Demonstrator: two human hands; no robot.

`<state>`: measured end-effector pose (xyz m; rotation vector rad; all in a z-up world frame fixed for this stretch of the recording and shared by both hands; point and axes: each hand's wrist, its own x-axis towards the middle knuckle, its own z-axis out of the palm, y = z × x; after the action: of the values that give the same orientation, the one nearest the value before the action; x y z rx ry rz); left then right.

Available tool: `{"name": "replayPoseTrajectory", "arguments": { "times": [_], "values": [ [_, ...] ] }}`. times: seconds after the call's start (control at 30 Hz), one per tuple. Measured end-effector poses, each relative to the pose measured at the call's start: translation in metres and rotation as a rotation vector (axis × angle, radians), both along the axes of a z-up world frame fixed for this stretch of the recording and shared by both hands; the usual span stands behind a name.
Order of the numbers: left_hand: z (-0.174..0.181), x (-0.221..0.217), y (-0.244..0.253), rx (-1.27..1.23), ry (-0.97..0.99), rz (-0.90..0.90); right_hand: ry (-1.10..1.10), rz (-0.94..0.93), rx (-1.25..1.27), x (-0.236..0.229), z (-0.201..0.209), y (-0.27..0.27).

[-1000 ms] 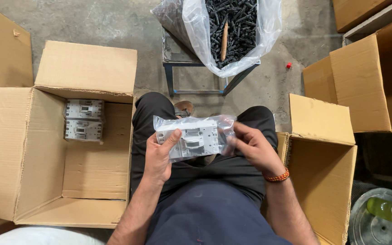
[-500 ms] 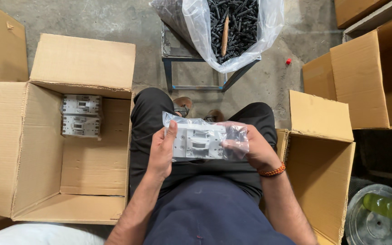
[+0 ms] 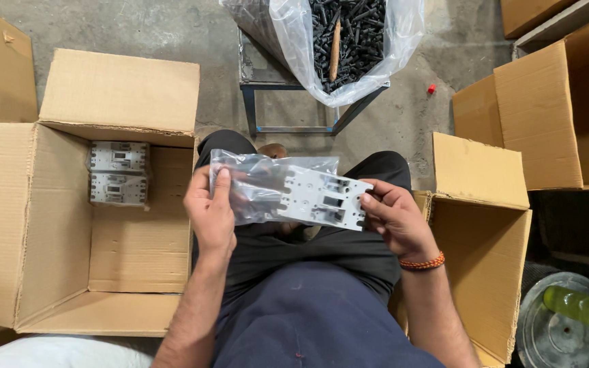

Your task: The person sits on the floor between two cardboard boxes and repeatedly picks up white electrical components wrapped in plastic. They unwrap each component, use a wooden stick to tap or adjust parts inside, rewrap the component, and place it into the right-hand box. The process continues with multiple units.

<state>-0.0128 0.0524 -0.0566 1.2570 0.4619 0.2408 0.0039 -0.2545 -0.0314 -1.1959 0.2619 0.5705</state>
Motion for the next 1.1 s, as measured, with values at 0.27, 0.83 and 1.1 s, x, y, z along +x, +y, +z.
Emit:
{"name": "replayPoseTrajectory", "arguments": {
  "times": [0.27,0.83,1.1],
  "values": [
    [-0.011,-0.014,-0.012,0.367,-0.307,-0.303,0.193,0.027,0.275,-0.005,-0.018,0.021],
    [-0.008,-0.022,0.015,-0.961,-0.204,-0.405,-0.721,0.052,-0.961,0.114,0.007,0.048],
    [-0.022,-0.013,0.019,-1.055,-0.227,-0.463,-1.053,0.127,-1.58,0.227,-0.001,0.044]
  ]
}}
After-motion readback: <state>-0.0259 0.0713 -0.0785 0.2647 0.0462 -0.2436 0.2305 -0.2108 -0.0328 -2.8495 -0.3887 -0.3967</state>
